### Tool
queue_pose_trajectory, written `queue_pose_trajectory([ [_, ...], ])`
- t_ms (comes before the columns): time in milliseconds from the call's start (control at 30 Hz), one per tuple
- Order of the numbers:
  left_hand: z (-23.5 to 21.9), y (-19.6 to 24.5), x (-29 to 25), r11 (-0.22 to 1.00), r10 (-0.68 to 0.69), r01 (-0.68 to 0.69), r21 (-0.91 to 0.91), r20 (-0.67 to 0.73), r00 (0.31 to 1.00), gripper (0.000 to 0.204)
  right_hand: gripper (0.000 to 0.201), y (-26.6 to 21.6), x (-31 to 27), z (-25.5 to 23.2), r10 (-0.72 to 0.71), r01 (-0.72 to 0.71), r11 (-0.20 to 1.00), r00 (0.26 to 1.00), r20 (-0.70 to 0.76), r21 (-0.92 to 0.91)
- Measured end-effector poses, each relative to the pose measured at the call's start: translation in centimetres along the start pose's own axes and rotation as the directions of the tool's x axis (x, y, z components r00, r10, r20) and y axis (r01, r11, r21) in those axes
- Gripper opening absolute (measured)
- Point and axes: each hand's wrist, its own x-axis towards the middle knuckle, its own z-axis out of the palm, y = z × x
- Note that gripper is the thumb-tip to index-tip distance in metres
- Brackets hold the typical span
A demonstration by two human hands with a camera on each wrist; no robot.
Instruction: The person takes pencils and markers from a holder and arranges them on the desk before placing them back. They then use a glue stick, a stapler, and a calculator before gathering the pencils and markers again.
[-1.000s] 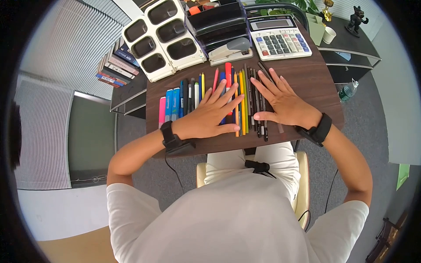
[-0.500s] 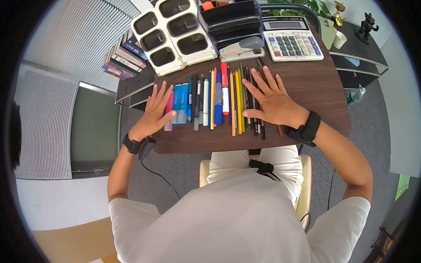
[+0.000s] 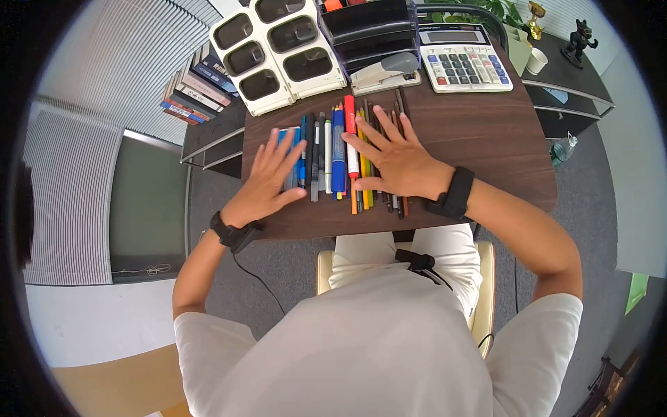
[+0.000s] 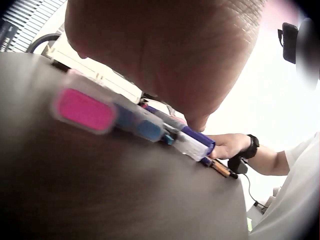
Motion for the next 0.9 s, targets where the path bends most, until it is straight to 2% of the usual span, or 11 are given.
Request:
queue_pose_trajectory([
  [100, -0.5, 2.7, 2.4, 0.994, 0.1, -0.096, -0.058, 0.068, 0.993, 0.082, 0.082, 1.4, -1.1, -0.7, 0.019, -0.019, 1.0, 1.0, 0.012, -0.017],
  [233, 0.9, 5.3, 5.6, 0.964, 0.23, -0.223, -0.147, 0.032, 0.973, 0.081, 0.083, 3.5, -3.6, -2.0, 0.047, -0.048, 0.998, 0.998, 0.047, 0.027],
  [333, 1.3, 7.6, 7.7, 0.958, 0.282, -0.278, -0.075, 0.039, 0.959, 0.083, 0.084, 4.5, -5.7, -2.7, 0.093, -0.095, 0.994, 0.995, 0.039, 0.059],
  [467, 2.0, 11.3, 10.0, 0.937, 0.309, -0.303, -0.171, 0.005, 0.951, 0.086, 0.083, 5.1, -9.1, -3.1, 0.141, -0.142, 0.989, 0.99, -0.031, -0.032],
  [533, 2.2, 12.3, 10.6, 0.937, 0.328, -0.323, -0.137, 0.017, 0.945, 0.089, 0.085, 5.1, -10.4, -3.2, 0.211, -0.197, 0.969, 0.974, -0.086, 0.151],
  [633, 2.8, 13.4, 12.2, 0.887, 0.436, -0.441, -0.138, -0.072, 0.897, 0.095, 0.086, 5.5, -11.3, -2.5, 0.213, -0.195, 0.969, 0.971, -0.109, 0.153],
  [733, 3.1, 14.6, 13.7, 0.881, 0.428, -0.438, -0.18, -0.091, 0.899, 0.095, 0.081, 5.8, -11.6, -1.6, 0.238, -0.207, 0.959, 0.958, -0.161, 0.192],
  [767, 3.0, 15.0, 14.1, 0.858, 0.419, -0.428, -0.284, -0.095, 0.903, 0.094, 0.078, 6.0, -11.5, -1.4, 0.274, -0.213, 0.94, 0.937, -0.218, 0.268],
  [800, 2.9, 15.1, 14.2, 0.858, 0.421, -0.429, -0.283, -0.092, 0.902, 0.094, 0.076, 6.2, -11.5, -1.2, 0.313, -0.213, 0.915, 0.91, -0.271, 0.342],
  [867, 2.2, 15.5, 14.6, 0.875, 0.394, -0.403, -0.267, -0.088, 0.915, 0.092, 0.066, 5.6, -11.6, -1.8, 0.335, -0.217, 0.91, 0.888, -0.316, 0.354],
  [900, 1.7, 15.1, 14.4, 0.891, 0.394, -0.39, -0.231, -0.032, 0.919, 0.089, 0.061, 5.6, -11.7, -1.8, 0.312, -0.222, 0.93, 0.897, -0.314, 0.293],
])
